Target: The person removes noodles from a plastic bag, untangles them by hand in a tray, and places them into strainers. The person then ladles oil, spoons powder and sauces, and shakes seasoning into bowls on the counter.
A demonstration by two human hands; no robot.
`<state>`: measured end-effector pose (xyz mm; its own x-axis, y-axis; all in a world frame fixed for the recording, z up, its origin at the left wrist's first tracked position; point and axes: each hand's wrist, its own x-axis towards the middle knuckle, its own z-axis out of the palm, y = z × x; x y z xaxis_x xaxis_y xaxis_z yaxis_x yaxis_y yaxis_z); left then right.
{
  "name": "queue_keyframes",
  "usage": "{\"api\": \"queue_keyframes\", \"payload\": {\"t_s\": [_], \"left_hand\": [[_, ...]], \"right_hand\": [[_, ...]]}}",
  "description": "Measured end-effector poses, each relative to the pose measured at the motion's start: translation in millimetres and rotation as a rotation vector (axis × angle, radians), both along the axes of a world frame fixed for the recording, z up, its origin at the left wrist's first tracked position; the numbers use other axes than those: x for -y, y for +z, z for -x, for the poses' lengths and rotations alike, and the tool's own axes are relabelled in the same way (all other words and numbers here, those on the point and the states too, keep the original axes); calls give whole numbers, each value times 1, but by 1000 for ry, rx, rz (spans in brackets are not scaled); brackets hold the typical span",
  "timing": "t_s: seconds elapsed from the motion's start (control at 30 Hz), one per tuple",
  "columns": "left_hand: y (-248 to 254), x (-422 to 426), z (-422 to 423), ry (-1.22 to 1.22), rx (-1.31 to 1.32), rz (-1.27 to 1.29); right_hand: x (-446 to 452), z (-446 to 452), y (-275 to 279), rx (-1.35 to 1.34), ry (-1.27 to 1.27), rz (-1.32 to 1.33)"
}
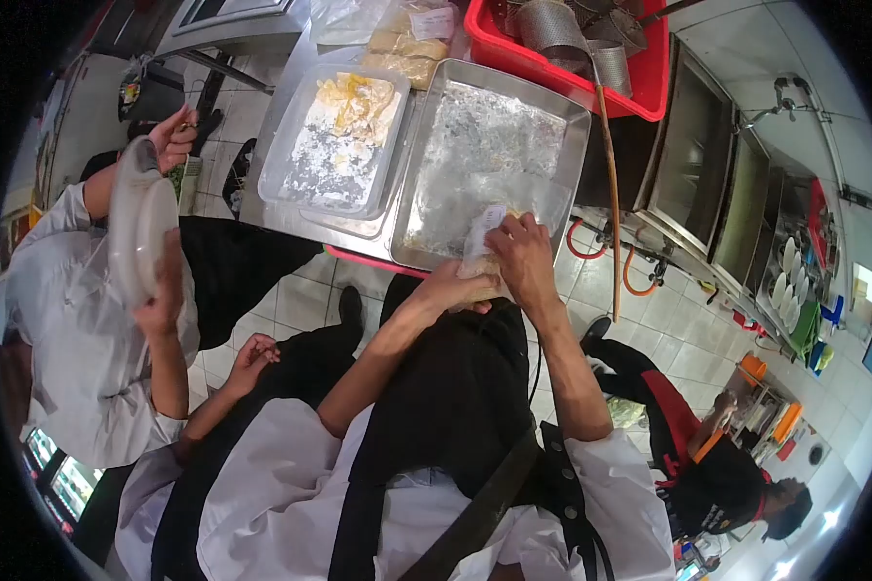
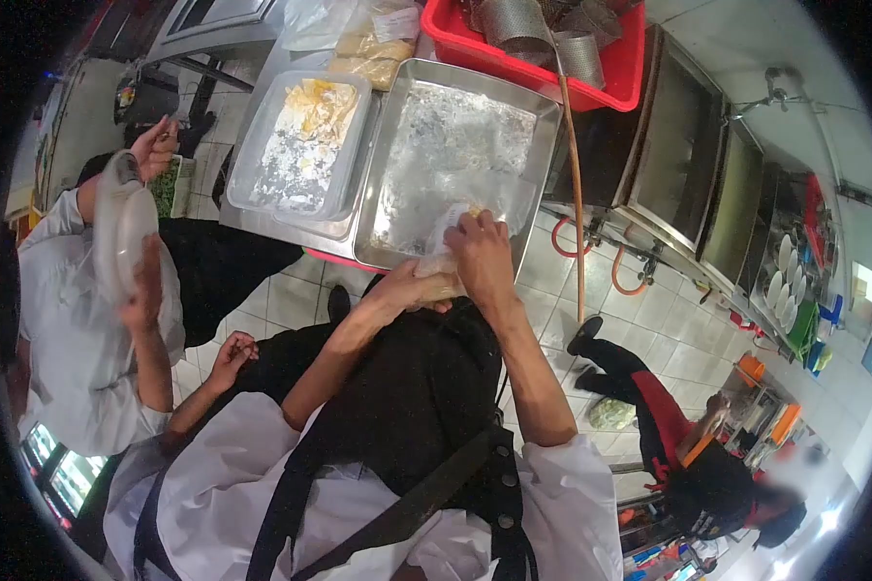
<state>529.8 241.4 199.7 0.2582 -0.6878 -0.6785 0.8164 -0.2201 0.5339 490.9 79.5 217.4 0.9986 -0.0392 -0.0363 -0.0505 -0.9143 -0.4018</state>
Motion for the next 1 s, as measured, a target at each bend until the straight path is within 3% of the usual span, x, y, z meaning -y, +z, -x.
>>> {"api": "queue_keyframes", "payload": {"t_s": [0.07,0.13,0.2,0.23,0.3,0.37,0.43,0.47,0.53,0.6,0.73,0.83,0.9,0.93,1.0], "left_hand": [[-8,-1,1,15,-32,5],[-10,0,-2,29,-67,10],[-11,2,-8,196,-328,35],[-9,5,-8,195,-332,34],[-6,13,-9,70,59,-278],[-15,14,-5,11,180,-292],[-26,15,-4,-51,304,-304],[-32,15,-5,-148,432,-319],[-32,20,-7,-259,563,-329],[-29,27,-5,-334,810,-486],[-25,36,-10,-237,925,-438],[-35,34,-22,-325,863,-385],[-40,30,-33,-430,598,-241],[-41,27,-32,-441,601,-245],[-34,23,-32,6,35,-139]], "right_hand": [[3,4,0,68,-14,-26],[3,10,3,187,-120,-211],[1,17,6,212,-175,-297],[-1,21,7,239,-239,-384],[-6,27,8,237,-262,-439],[-12,33,7,234,-297,-495],[-15,38,3,101,-581,-700],[-13,39,0,102,-593,-703],[-4,39,-10,-86,-721,-447],[-5,36,-24,-91,-746,-397],[-6,29,-33,23,-814,-414],[2,32,-41,62,-818,-626],[6,33,-32,121,-824,-670],[6,35,-27,172,-820,-709],[3,46,-24,148,-866,-574]]}}
